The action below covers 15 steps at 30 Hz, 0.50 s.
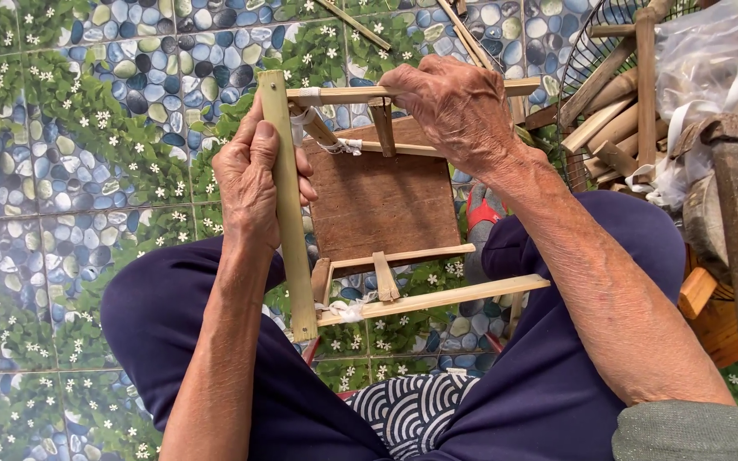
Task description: The person assembles a small bamboo stool by hand, fitting bamboo slats into a wooden frame and securing them with white ties. They then use a hammer to drive a bamboo dowel into the frame to reinforce the structure.
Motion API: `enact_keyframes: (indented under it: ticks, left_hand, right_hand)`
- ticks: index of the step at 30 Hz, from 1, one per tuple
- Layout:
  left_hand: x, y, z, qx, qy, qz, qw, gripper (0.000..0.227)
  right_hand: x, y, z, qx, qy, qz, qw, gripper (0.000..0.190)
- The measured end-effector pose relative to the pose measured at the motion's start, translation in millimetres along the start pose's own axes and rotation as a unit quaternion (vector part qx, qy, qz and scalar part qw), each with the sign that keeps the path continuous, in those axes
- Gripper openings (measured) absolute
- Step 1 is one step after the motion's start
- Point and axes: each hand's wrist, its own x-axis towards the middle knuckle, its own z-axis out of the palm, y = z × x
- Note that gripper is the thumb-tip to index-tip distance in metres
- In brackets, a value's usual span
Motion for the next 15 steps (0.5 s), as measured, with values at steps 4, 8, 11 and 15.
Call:
enact_keyframes:
  ticks: [4,8,11,15]
  left_hand:
    - [2,-2,0,0.018,0.005,0.002,1.000,0.062]
    - [1,-2,1,0.008,0.007,0.008,1.000,0.063]
    - [0,-2,2,0.005,0.007,0.007,1.000,0.062]
    - [0,-4,2,0.006,0.009,0.007,1.000,0.061]
  right_hand:
    - [0,1,0,0.014,0.001,0.009,1.000,0.013]
    - [0,3,3,-0.002,0.006,0.002,1.000,0.010]
    - [-2,4,4,0.023,0.014,0.009,1.000,0.009]
    - [-3,5,-1,0.025,-0.004,-0.014,1.000,0.016]
